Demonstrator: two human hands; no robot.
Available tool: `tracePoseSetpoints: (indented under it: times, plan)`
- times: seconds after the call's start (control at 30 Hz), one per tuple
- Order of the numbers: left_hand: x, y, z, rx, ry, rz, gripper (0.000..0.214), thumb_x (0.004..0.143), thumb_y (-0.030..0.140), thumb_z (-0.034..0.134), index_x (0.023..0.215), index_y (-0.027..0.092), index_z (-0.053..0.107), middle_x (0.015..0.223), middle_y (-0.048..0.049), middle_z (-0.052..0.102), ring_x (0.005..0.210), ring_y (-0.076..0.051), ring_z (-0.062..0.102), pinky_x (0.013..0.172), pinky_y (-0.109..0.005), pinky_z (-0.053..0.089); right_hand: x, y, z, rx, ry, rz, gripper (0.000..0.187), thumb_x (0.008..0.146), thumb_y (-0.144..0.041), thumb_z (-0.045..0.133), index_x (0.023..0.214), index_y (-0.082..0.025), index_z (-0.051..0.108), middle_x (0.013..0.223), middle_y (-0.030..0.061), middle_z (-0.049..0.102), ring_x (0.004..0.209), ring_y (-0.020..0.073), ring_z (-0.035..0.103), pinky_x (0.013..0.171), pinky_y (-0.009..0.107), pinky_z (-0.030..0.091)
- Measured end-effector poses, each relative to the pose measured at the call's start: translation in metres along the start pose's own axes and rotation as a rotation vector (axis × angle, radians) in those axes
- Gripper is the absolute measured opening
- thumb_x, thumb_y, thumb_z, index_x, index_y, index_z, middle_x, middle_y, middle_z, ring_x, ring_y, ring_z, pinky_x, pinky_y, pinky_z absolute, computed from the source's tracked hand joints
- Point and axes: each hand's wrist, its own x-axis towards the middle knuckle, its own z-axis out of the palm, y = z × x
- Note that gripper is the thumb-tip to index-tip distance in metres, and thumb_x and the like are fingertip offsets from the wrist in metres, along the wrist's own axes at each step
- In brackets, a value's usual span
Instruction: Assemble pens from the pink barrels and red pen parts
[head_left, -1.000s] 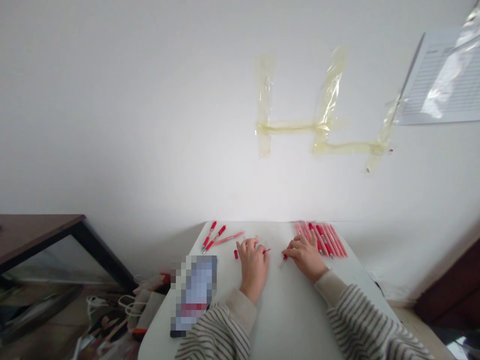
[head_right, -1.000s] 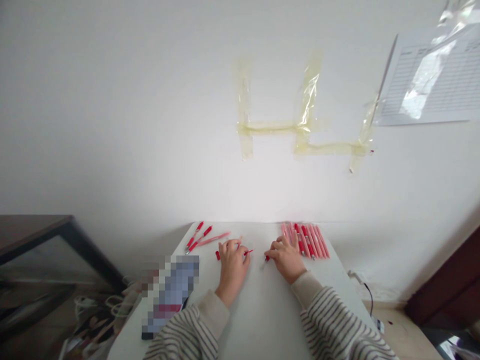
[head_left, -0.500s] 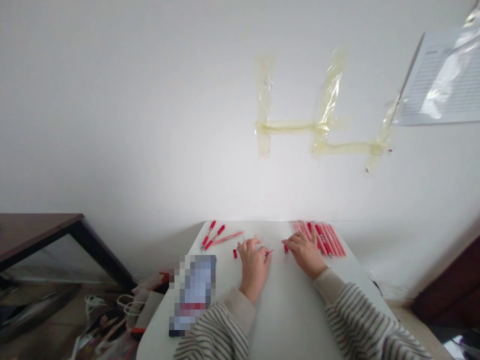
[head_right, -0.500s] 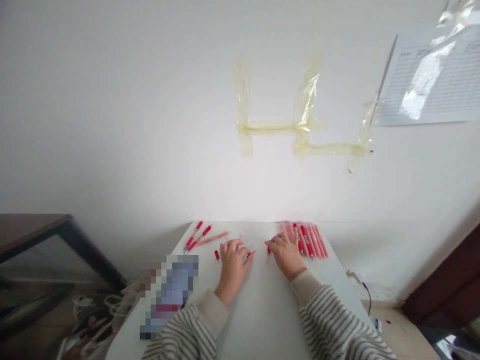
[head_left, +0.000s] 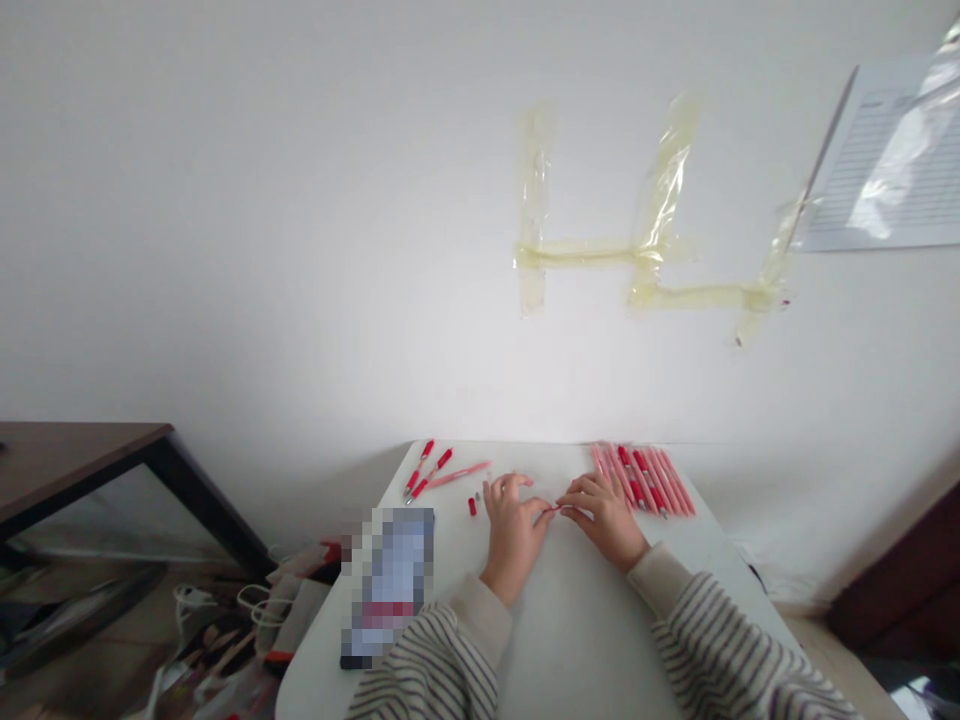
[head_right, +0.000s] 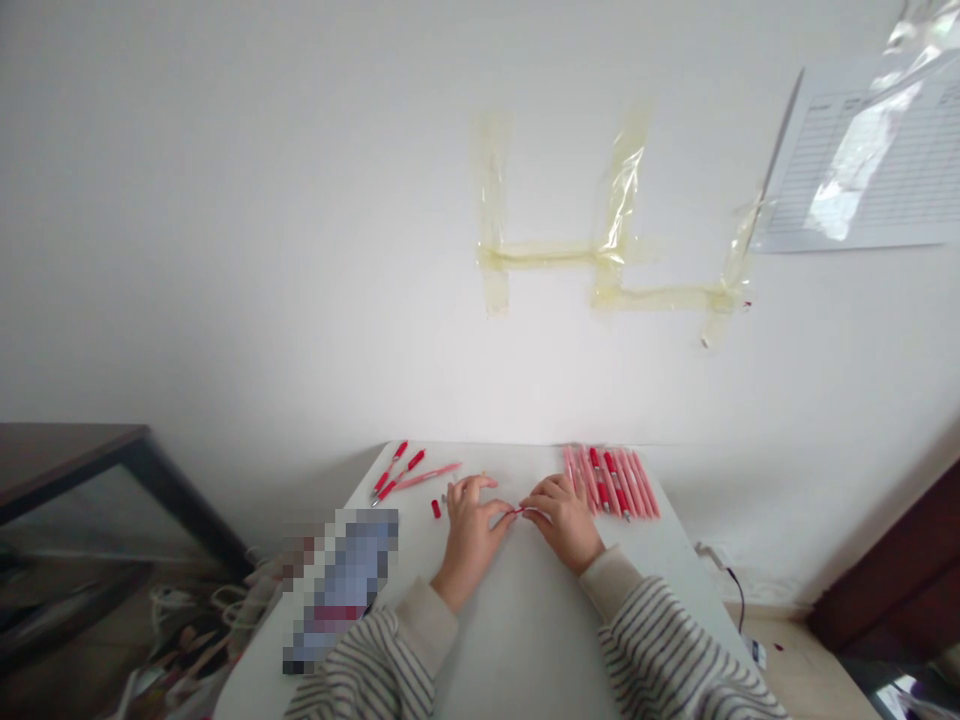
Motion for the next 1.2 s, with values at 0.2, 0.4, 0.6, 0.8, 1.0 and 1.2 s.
tracePoseSetpoints:
  times: [0.2, 0.4, 0.6, 0.8, 1.0, 1.2]
  plan:
    - [0.0, 0.0, -0.001, 0.035, 0.014, -0.016, 0.005, 0.079, 0.03, 0.075, 0.081, 0.033, 0.079, 0.118, -0.0043, 0.058, 0.119, -0.027, 0.044, 0.113, -0.061, 0.028, 0.0, 0.001, 0.0, 0.033, 0.019, 0.039, 0.017, 0.097, -0.036, 0.058, 0.096, -0.031, 0.075, 0.096, 0.0023, 0.073, 0.104, 0.0232, 0.059, 0.106, 0.05, 0.035]
    - [0.001, -0.004, -0.004, 0.094, 0.058, -0.034, 0.006, 0.08, 0.027, 0.074, 0.081, 0.031, 0.078, 0.117, -0.0049, 0.059, 0.116, -0.026, 0.043, 0.111, -0.059, 0.032, 0.0, 0.009, 0.002, -0.044, 0.084, 0.107, 0.018, 0.097, -0.034, 0.057, 0.098, -0.03, 0.075, 0.099, 0.003, 0.072, 0.109, 0.0245, 0.056, 0.111, 0.053, 0.029]
    - [0.002, -0.006, -0.003, 0.162, 0.055, -0.011, 0.006, 0.083, 0.028, 0.071, 0.082, 0.028, 0.077, 0.114, -0.0045, 0.061, 0.114, -0.026, 0.046, 0.112, -0.059, 0.033, 0.001, 0.012, 0.002, -0.077, 0.079, 0.118, 0.018, 0.096, -0.033, 0.057, 0.098, -0.03, 0.075, 0.103, 0.004, 0.071, 0.114, 0.0267, 0.051, 0.109, 0.052, 0.031]
    - [-0.001, -0.008, 0.0, 0.219, 0.04, 0.0, 0.006, 0.082, 0.03, 0.072, 0.079, 0.028, 0.076, 0.114, -0.0039, 0.063, 0.116, -0.027, 0.047, 0.117, -0.065, 0.025, 0.005, 0.013, -0.004, -0.119, 0.058, 0.107, 0.016, 0.094, -0.03, 0.06, 0.096, -0.031, 0.076, 0.108, 0.0035, 0.07, 0.118, 0.0277, 0.048, 0.11, 0.054, 0.031]
    - [-0.003, -0.01, 0.002, 0.251, 0.024, -0.001, 0.007, 0.082, 0.03, 0.071, 0.079, 0.027, 0.076, 0.117, -0.0043, 0.062, 0.118, -0.028, 0.046, 0.117, -0.067, 0.024, 0.022, 0.003, -0.011, -0.173, -0.08, 0.055, 0.018, 0.09, -0.021, 0.063, 0.088, -0.034, 0.075, 0.108, 0.0005, 0.07, 0.126, 0.0289, 0.044, 0.116, 0.068, 0.012]
    - [-0.003, -0.011, 0.001, 0.279, 0.017, -0.006, 0.008, 0.083, 0.03, 0.07, 0.08, 0.027, 0.076, 0.117, -0.0049, 0.062, 0.119, -0.029, 0.046, 0.118, -0.069, 0.019, 0.042, -0.001, -0.009, -0.201, -0.233, 0.097, 0.015, 0.086, -0.018, 0.067, 0.083, -0.031, 0.075, 0.117, 0.0012, 0.068, 0.13, 0.0344, 0.04, 0.108, 0.081, 0.006]
